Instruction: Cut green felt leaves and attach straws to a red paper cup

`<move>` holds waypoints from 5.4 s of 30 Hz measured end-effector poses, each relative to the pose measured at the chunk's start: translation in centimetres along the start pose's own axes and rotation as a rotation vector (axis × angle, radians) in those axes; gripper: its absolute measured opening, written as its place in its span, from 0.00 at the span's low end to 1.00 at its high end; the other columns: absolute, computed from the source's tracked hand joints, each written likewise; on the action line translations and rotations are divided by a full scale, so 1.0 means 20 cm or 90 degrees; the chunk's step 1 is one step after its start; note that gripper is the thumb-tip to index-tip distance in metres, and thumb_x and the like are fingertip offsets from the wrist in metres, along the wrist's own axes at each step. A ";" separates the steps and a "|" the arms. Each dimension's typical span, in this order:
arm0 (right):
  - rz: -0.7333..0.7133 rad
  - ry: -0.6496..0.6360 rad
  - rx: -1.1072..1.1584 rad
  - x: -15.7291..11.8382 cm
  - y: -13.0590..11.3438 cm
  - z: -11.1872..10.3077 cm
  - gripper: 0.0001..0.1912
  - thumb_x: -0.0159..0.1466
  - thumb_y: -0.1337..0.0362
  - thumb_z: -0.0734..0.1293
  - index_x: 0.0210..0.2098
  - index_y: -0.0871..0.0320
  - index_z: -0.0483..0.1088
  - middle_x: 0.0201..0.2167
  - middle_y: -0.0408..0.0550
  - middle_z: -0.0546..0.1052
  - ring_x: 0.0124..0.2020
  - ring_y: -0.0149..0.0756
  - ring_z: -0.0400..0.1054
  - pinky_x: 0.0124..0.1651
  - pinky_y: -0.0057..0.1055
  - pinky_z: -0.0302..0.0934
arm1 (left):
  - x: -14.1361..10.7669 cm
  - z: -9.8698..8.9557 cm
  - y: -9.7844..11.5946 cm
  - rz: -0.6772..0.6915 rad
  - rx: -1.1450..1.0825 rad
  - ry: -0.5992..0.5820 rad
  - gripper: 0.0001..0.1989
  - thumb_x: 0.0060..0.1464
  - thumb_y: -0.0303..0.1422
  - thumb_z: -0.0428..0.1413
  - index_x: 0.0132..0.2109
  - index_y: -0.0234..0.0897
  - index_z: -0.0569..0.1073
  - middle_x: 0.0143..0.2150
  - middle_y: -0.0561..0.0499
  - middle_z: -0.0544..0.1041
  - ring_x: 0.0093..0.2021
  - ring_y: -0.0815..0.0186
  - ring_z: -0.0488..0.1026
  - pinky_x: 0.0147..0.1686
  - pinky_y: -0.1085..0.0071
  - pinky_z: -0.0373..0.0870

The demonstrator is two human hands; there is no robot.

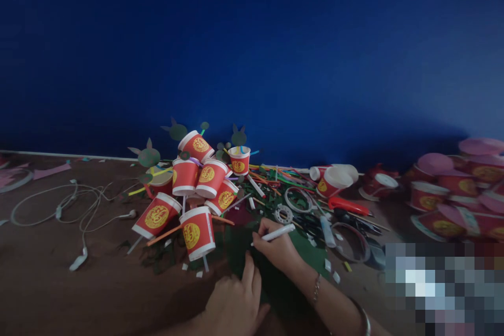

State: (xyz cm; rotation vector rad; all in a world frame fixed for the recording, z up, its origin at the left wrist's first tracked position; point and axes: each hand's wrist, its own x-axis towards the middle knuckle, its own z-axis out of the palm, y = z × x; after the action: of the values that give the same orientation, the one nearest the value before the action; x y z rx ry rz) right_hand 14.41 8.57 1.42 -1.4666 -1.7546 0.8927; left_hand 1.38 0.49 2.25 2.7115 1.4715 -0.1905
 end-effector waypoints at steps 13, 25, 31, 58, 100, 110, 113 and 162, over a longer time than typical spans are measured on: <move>0.004 0.030 0.019 0.00 0.00 0.00 0.11 0.49 0.66 0.61 0.15 0.56 0.53 0.13 0.34 0.53 0.17 0.25 0.47 0.19 0.22 0.41 | 0.00 -0.01 0.00 -0.001 -0.029 -0.008 0.28 0.52 0.41 0.51 0.56 0.27 0.62 0.57 0.25 0.61 0.31 0.55 0.76 0.25 0.62 0.73; 0.000 0.012 0.027 0.00 0.01 0.00 0.11 0.49 0.66 0.61 0.15 0.56 0.53 0.13 0.34 0.53 0.17 0.25 0.46 0.20 0.23 0.41 | 0.00 0.00 0.00 -0.007 -0.012 -0.004 0.28 0.52 0.43 0.51 0.56 0.29 0.64 0.57 0.27 0.62 0.31 0.54 0.76 0.25 0.62 0.73; -0.010 0.024 0.024 0.01 0.01 0.00 0.11 0.49 0.67 0.62 0.15 0.56 0.54 0.13 0.34 0.54 0.17 0.25 0.47 0.20 0.23 0.41 | 0.00 0.00 0.00 -0.004 -0.023 0.007 0.28 0.52 0.42 0.51 0.56 0.29 0.63 0.57 0.25 0.61 0.31 0.55 0.75 0.25 0.63 0.72; 0.023 0.083 -0.002 0.06 0.01 -0.03 0.13 0.52 0.60 0.63 0.15 0.56 0.58 0.11 0.37 0.60 0.15 0.27 0.53 0.19 0.24 0.46 | 0.00 0.00 0.00 0.007 0.005 0.002 0.29 0.53 0.43 0.50 0.57 0.28 0.62 0.58 0.27 0.60 0.29 0.56 0.76 0.23 0.64 0.73; 0.007 0.077 -0.032 0.06 0.01 -0.03 0.13 0.52 0.61 0.62 0.15 0.55 0.57 0.12 0.37 0.61 0.17 0.28 0.53 0.20 0.25 0.46 | 0.00 0.01 0.00 0.009 -0.004 0.002 0.28 0.53 0.42 0.50 0.57 0.28 0.62 0.57 0.24 0.61 0.29 0.56 0.76 0.23 0.64 0.72; 0.025 0.095 -0.005 0.06 0.03 -0.03 0.12 0.52 0.61 0.63 0.16 0.55 0.56 0.12 0.37 0.61 0.15 0.27 0.52 0.18 0.25 0.45 | 0.00 0.00 0.00 0.006 0.011 0.010 0.29 0.52 0.42 0.51 0.57 0.29 0.63 0.58 0.26 0.61 0.29 0.55 0.76 0.24 0.63 0.73; 0.009 0.093 -0.028 0.06 0.02 -0.03 0.12 0.51 0.62 0.62 0.15 0.55 0.55 0.12 0.37 0.60 0.16 0.27 0.51 0.19 0.25 0.45 | 0.00 0.00 0.00 0.008 0.010 0.007 0.29 0.52 0.42 0.51 0.57 0.28 0.63 0.58 0.26 0.61 0.29 0.55 0.76 0.23 0.63 0.73; 0.007 -0.002 -0.002 0.06 -0.02 0.00 0.09 0.52 0.63 0.64 0.18 0.57 0.61 0.14 0.37 0.64 0.18 0.26 0.55 0.19 0.22 0.48 | -0.01 0.03 0.00 -0.028 -0.014 0.026 0.28 0.52 0.43 0.51 0.56 0.30 0.64 0.57 0.26 0.63 0.33 0.53 0.75 0.26 0.63 0.73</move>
State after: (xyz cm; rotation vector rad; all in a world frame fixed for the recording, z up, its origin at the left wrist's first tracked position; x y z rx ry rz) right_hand 14.00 9.78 1.87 -1.4784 -1.7517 0.8988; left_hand 1.32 0.31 1.76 2.6835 1.5356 -0.1209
